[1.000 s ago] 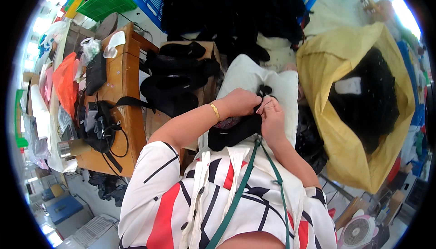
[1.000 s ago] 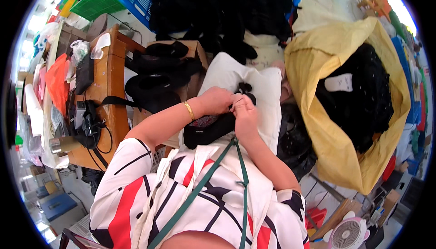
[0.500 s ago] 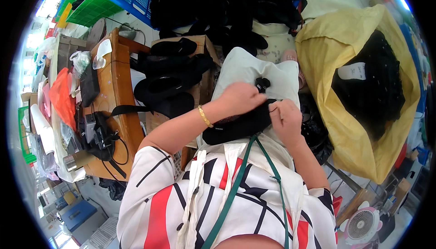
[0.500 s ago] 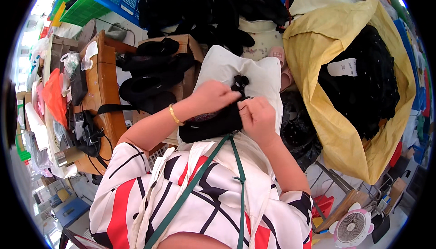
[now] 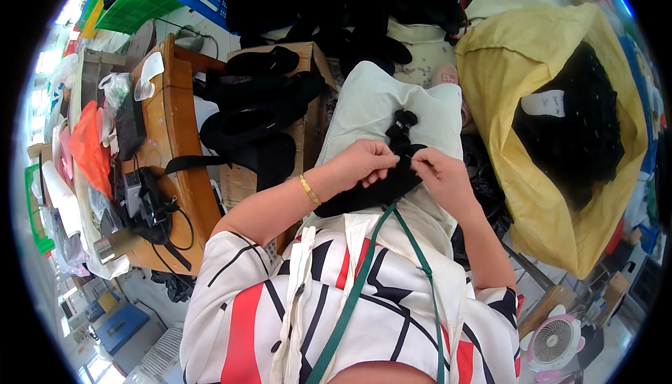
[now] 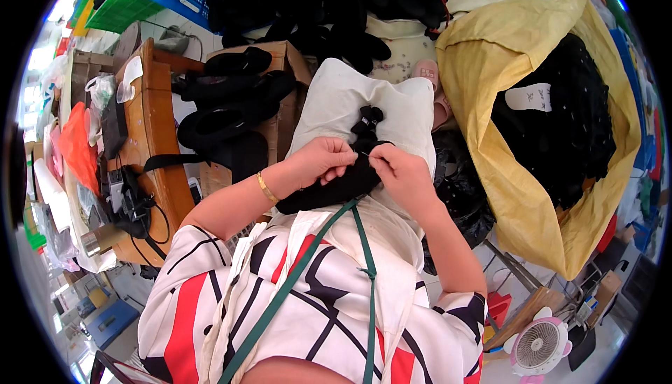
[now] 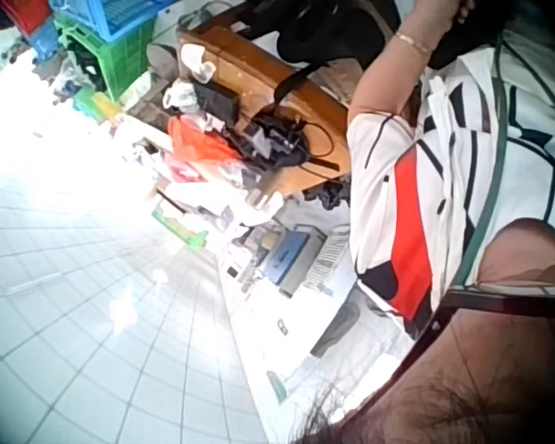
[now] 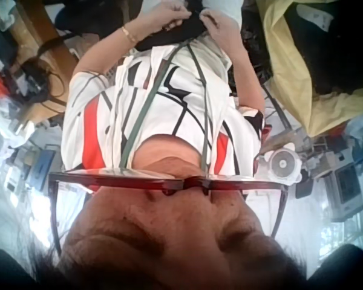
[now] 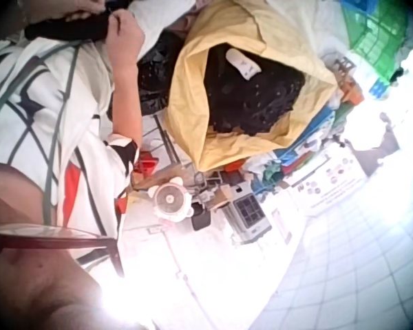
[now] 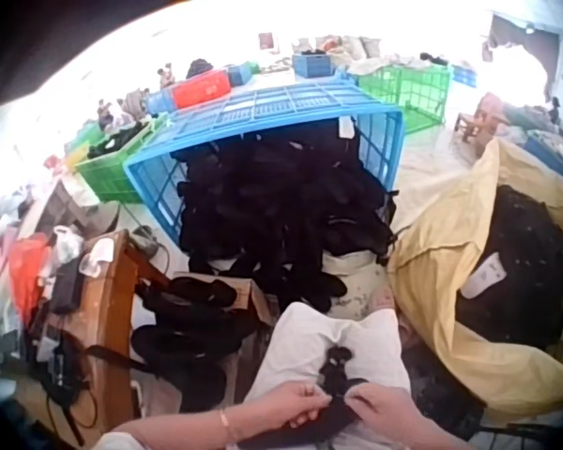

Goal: The person sits and hand-sews a black shoe using a needle and thread. They repeatedly insert the needle into the shoe's sole and pull the thread through to stitch the material. The person handles multiple black shoes, picking them up from a nearby pile and placing them on their lap to work on.

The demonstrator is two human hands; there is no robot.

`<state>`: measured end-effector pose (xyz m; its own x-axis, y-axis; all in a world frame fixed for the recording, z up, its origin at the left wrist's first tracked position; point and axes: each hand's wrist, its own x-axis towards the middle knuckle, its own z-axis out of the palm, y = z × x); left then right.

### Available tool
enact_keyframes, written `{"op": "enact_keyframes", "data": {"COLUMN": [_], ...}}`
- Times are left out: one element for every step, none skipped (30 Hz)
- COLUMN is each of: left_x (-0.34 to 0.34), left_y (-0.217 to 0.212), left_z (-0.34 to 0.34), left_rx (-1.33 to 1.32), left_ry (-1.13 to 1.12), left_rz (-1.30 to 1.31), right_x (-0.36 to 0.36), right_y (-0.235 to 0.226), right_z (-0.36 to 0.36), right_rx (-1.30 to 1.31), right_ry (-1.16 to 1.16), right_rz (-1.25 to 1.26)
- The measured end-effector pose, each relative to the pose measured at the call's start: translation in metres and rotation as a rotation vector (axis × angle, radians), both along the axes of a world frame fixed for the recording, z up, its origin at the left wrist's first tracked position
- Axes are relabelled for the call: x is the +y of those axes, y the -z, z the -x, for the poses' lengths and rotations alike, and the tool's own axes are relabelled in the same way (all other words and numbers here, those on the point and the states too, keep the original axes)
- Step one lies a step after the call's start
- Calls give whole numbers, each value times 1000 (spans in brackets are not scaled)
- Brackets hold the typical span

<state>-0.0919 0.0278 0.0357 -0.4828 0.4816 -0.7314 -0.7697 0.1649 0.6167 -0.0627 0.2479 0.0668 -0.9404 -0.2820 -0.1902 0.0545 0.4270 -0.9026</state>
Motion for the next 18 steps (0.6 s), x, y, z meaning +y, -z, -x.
{"op": "enact_keyframes", "data": {"left_x": [0, -2, -3, -3, -3, -1, -1, -2, -3, -3, -3, -2, 0, 1, 0, 0, 1, -1], "left_y": [-2, 1, 7, 11, 14, 16, 17, 17, 16, 16, 16, 20, 26, 30, 32, 35, 35, 28], "left_z": [0, -3, -10, -14, -15, -15, -15, -12, -7, -4, -4, -5, -8, -10, -12, -13, -11, -11], "left_rx": [58, 293, 528, 763, 820, 877, 933, 787, 640, 492, 473, 477, 481, 484, 473, 462, 456, 399], "left_ry": [84, 119, 155, 191, 155, 118, 82, 58, 34, 11, 33, 31, 30, 31, 16, 1, -3, -49], "left_rz": [87, 121, 154, 188, 173, 159, 144, 187, 228, 268, 273, 248, 224, 199, 182, 164, 143, 121], "right_x": [-5, -9, -13, -16, -18, -19, -19, -19, -20, -21, -22, -24, -27, -29, -28, -25, -20, -14], "right_y": [3, 6, 11, 16, 19, 22, 23, 24, 25, 26, 27, 30, 33, 36, 38, 40, 42, 39], "right_z": [4, 6, 8, 9, 9, 10, 11, 11, 10, 9, 8, 8, 8, 7, 7, 7, 8, 12], "right_rx": [204, 407, 428, 449, 469, 480, 491, 505, 482, 458, 434, 420, 406, 390, 226, 60, -100, -231], "right_ry": [-46, -93, -116, -139, -163, -181, -200, -217, -186, -155, -125, -109, -93, -74, -26, 23, 84, 102], "right_rz": [-157, -310, -371, -432, -495, -499, -503, -508, -443, -379, -316, -262, -208, -155, 19, 191, 363, 365]}}
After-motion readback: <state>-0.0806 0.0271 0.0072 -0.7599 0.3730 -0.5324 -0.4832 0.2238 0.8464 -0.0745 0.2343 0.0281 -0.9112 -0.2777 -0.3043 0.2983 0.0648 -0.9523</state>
